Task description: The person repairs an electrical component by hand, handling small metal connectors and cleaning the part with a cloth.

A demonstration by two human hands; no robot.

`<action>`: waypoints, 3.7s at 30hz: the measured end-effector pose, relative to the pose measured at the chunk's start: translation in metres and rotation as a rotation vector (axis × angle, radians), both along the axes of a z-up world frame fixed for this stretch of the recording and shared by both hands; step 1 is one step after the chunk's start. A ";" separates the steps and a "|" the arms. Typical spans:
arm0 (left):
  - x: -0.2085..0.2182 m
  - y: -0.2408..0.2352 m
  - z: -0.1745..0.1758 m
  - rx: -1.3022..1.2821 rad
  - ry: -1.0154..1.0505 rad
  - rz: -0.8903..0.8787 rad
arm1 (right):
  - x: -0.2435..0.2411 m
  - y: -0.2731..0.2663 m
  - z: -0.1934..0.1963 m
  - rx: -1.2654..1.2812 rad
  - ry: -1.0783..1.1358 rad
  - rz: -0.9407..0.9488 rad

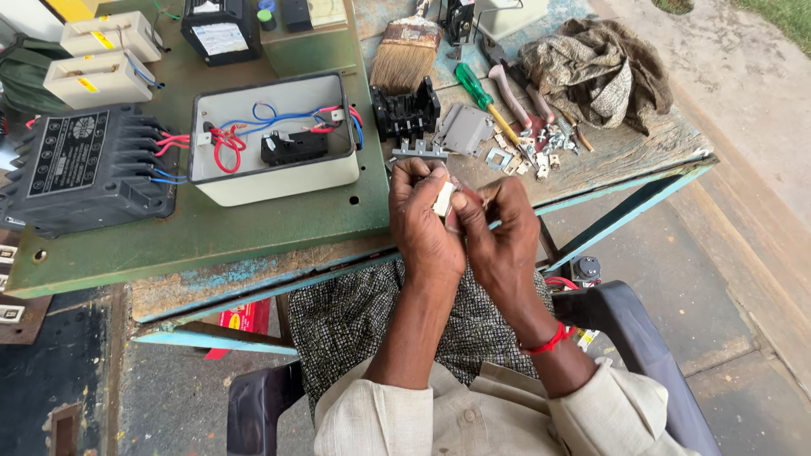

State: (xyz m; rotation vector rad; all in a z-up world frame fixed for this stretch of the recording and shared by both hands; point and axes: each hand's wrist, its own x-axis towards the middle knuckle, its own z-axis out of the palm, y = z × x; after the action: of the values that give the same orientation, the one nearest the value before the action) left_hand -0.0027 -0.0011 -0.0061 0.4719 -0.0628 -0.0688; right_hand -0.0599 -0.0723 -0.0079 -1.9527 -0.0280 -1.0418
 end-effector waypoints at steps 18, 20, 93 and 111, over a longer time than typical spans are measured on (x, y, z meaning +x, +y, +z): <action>-0.001 0.003 0.014 -0.077 -0.082 -0.235 | 0.002 -0.070 -0.006 0.776 0.231 0.083; 0.003 0.002 0.011 0.254 -0.230 -0.137 | -0.001 -0.070 -0.011 0.763 0.244 0.095; 0.012 0.016 -0.038 1.915 -0.940 0.448 | 0.043 -0.056 -0.015 -0.317 0.200 -0.199; 0.011 0.011 -0.039 1.986 -0.869 0.457 | 0.043 -0.053 -0.001 -0.292 0.372 -0.165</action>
State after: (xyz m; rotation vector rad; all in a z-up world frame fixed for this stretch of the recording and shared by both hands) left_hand 0.0084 0.0096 -0.0449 2.4633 -0.7778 0.6043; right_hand -0.0169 -0.1249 -0.0093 -2.4238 0.2001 -0.7948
